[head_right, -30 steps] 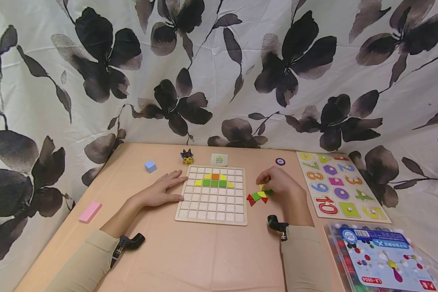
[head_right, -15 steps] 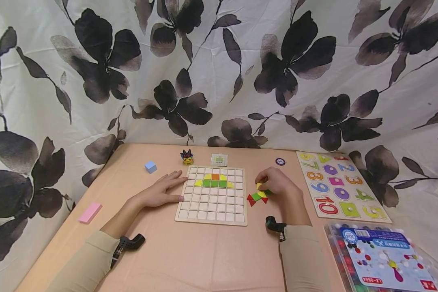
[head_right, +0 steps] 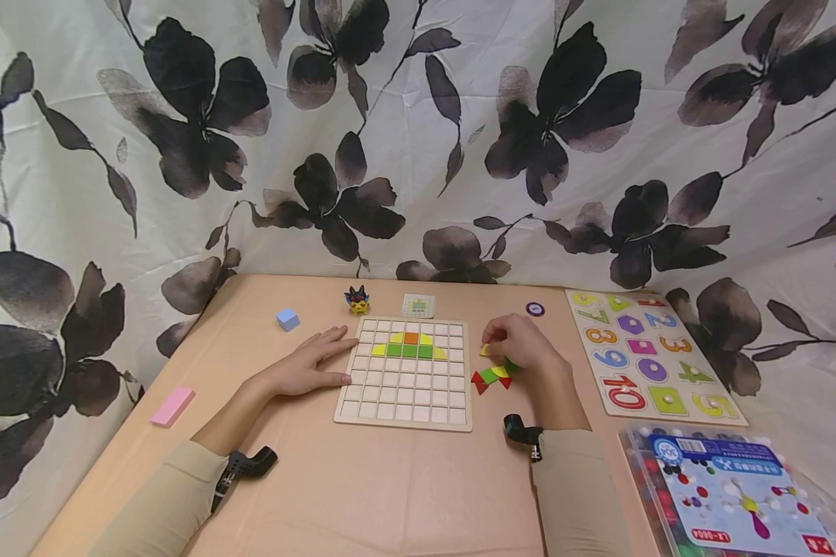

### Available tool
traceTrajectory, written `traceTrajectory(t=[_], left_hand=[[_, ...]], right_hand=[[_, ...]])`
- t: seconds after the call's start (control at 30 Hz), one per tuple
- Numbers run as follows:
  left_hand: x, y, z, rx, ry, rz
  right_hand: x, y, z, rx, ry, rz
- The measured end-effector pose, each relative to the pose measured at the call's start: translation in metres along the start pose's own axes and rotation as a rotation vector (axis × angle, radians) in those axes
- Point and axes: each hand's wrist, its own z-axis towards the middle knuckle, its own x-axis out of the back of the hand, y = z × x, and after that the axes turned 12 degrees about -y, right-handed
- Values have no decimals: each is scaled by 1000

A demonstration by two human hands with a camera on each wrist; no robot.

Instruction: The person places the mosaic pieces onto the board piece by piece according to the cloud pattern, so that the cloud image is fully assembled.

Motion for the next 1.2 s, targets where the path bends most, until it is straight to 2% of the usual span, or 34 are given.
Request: traceTrajectory(t=[0.23,0.43,0.57,0.77,1.2], left_hand=[[0,-1,0,3,0,-2],[0,-2,1,-2,0,-7],[-1,-3,2,-4,3,-7],[0,-2,1,1,-1,-3],[0,-2,1,2,5,-13]], right_hand=[[-17,-22,14,110,37,37],[-34,-44,22,176,100,57],[-40,-51,28,227,121,81],[-48,-58,34,283,87,139],[-84,-86,55,356,57,86]])
